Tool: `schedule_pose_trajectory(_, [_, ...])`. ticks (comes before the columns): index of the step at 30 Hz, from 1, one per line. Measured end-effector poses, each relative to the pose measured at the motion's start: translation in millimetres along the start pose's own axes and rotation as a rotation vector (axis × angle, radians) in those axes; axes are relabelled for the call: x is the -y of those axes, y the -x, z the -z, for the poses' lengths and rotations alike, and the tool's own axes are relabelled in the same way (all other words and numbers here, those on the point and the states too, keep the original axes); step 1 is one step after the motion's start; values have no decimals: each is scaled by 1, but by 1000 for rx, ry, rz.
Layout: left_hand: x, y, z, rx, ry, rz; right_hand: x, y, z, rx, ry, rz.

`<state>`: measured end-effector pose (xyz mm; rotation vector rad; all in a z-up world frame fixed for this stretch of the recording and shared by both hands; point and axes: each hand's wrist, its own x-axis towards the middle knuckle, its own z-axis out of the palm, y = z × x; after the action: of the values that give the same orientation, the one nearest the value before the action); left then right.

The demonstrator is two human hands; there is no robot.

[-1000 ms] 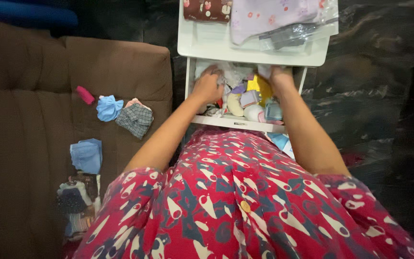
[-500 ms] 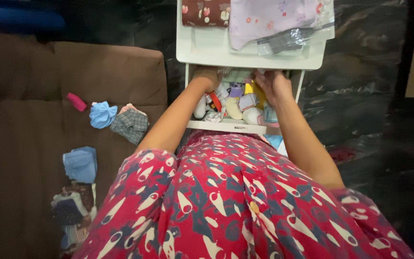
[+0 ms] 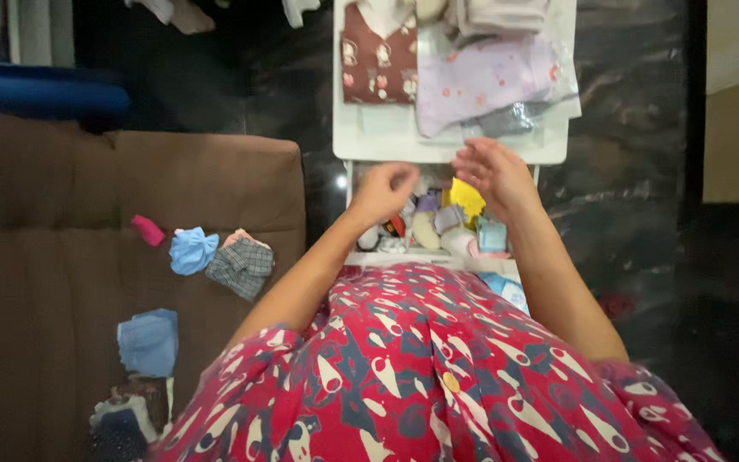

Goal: The person folds various small clothing items, including a brown patterned top, pink underwear, and striped shorts, then places them into a white drawer. The person also handles a white bra and a plastic-wrapped item, organizing them within the drawer.

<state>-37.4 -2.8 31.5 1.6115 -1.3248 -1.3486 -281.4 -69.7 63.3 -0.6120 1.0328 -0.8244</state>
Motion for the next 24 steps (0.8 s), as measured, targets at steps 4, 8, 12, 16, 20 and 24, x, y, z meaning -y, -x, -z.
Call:
schedule_pose_trajectory(4, [-15,-46,36,-638,108,-339,10,-52,-57,35,214,105])
schedule_pose_trajectory(8, [-10,-112,70,-773,-110,-301,0,-103,-102,-40,411,157])
schedule_pose_trajectory(12, [6,-150,75,-643,-86,-141,-13,-126,-109,-116,514,120])
schedule_pose_trajectory(16, [-1,-175,85,-570,-105,0,-14,-129,-102,-87,512,117])
schedule_pose_trajectory(20, [-28,-158,92,-415,-13,-98,-5,-117,-106,-4,414,129])
schedule_pose_trajectory(24, [-50,-109,100,-201,264,-181,1,-70,-97,-68,560,261])
